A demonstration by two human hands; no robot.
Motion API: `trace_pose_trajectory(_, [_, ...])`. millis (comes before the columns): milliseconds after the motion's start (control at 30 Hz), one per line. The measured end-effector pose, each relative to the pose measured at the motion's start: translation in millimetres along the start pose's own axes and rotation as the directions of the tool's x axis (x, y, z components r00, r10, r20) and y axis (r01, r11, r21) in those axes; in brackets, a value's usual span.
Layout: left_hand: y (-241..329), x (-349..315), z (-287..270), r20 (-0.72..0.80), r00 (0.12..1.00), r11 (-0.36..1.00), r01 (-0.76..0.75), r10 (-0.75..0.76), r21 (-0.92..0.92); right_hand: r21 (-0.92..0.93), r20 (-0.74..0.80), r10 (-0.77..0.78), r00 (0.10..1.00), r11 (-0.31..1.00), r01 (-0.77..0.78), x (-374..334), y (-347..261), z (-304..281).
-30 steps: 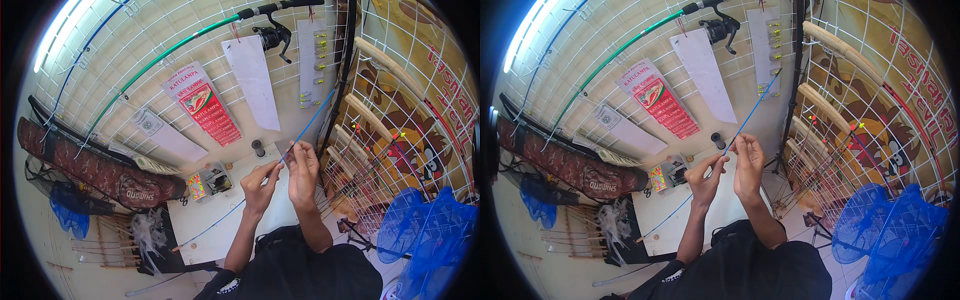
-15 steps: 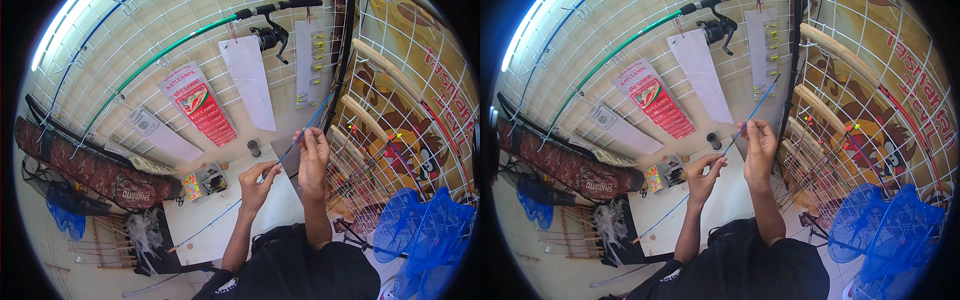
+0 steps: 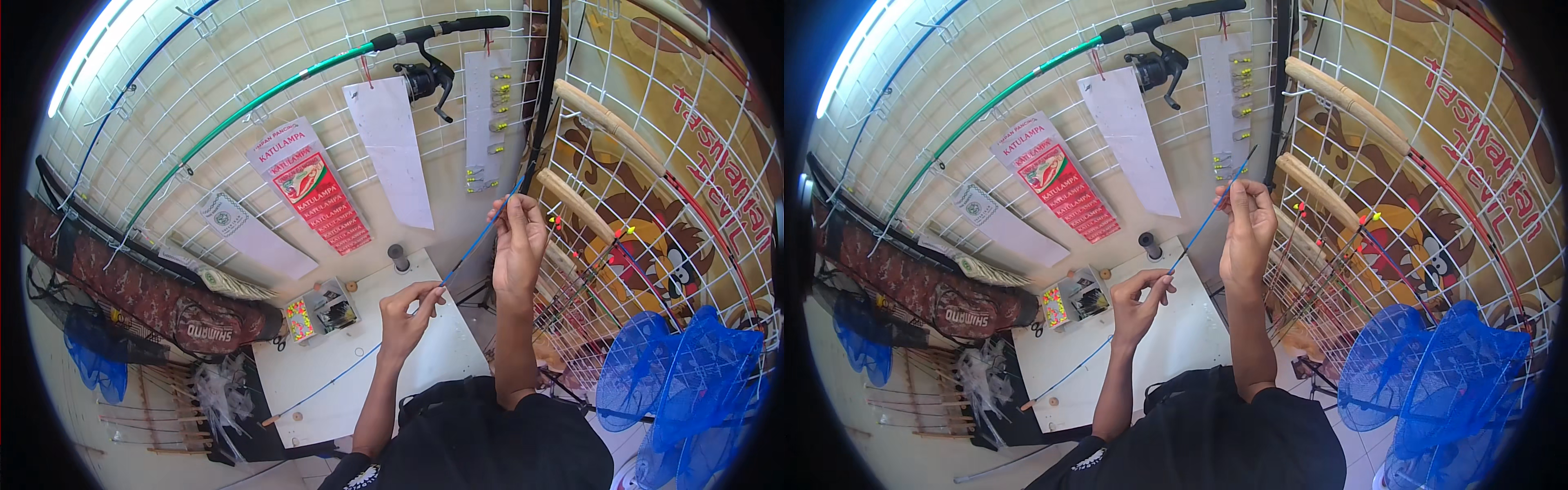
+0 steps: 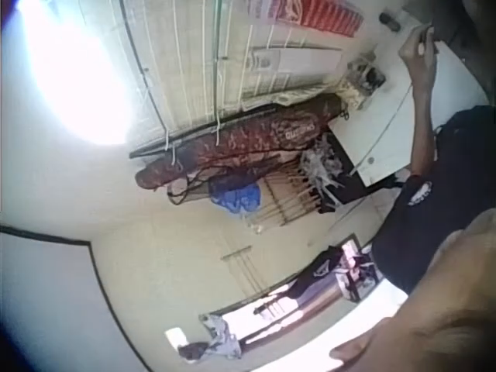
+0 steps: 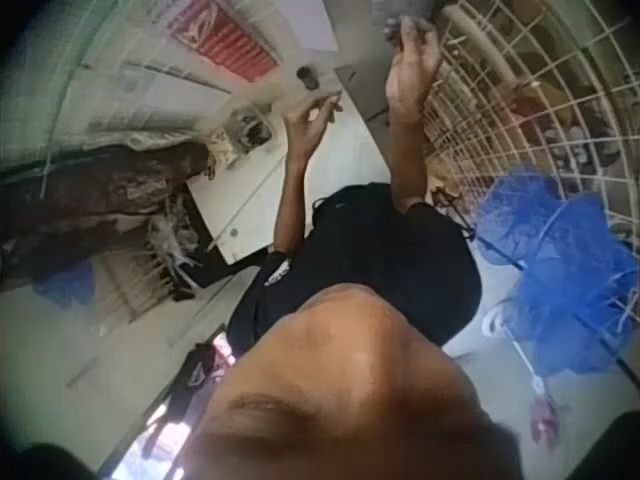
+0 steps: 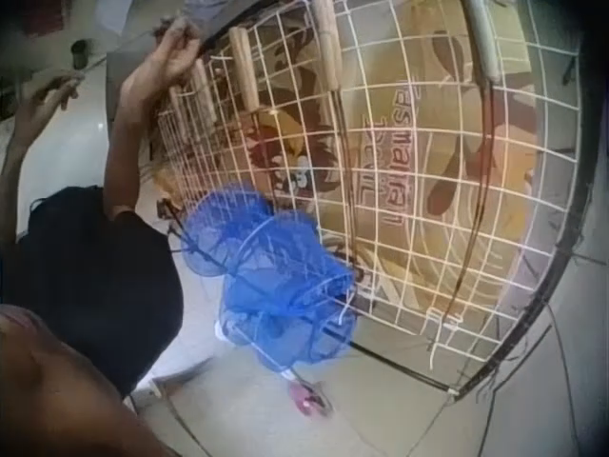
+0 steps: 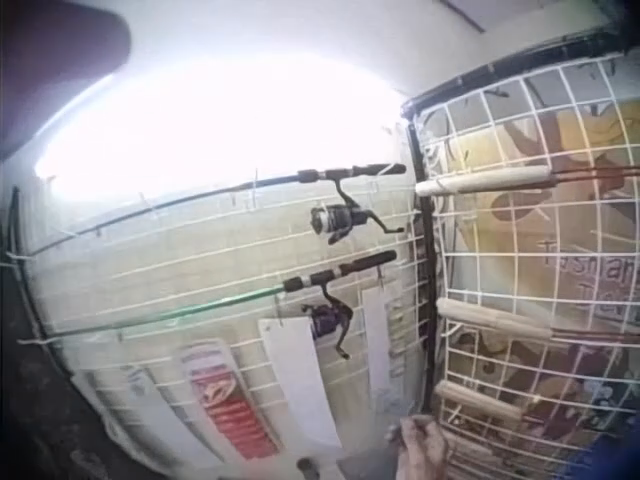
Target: Assembling a fishing rod by threading the line through a float.
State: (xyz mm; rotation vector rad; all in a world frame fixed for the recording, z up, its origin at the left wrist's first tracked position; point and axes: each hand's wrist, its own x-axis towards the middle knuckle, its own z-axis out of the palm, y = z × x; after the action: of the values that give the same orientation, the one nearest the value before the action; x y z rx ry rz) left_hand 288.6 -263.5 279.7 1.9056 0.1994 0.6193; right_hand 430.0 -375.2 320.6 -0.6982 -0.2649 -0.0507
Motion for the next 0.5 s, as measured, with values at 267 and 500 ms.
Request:
trace_pose_trajectory(267, [5.0,1.5,-1.5,0.015,1.000,0.999,-0.016,0.015,0.028,-0.034,-0.010,-0.056,0.998,0.998,0.056,15.9,-5.3,-2.3])
trace_pose_trajectory(500, [2.5,0.4,0.1,-0.015,1.000,1.000,-0.015,0.015,0.016,0.026,-0.080,-0.108,0.991,0.994,0.110,26.7,-4.8,-2.1])
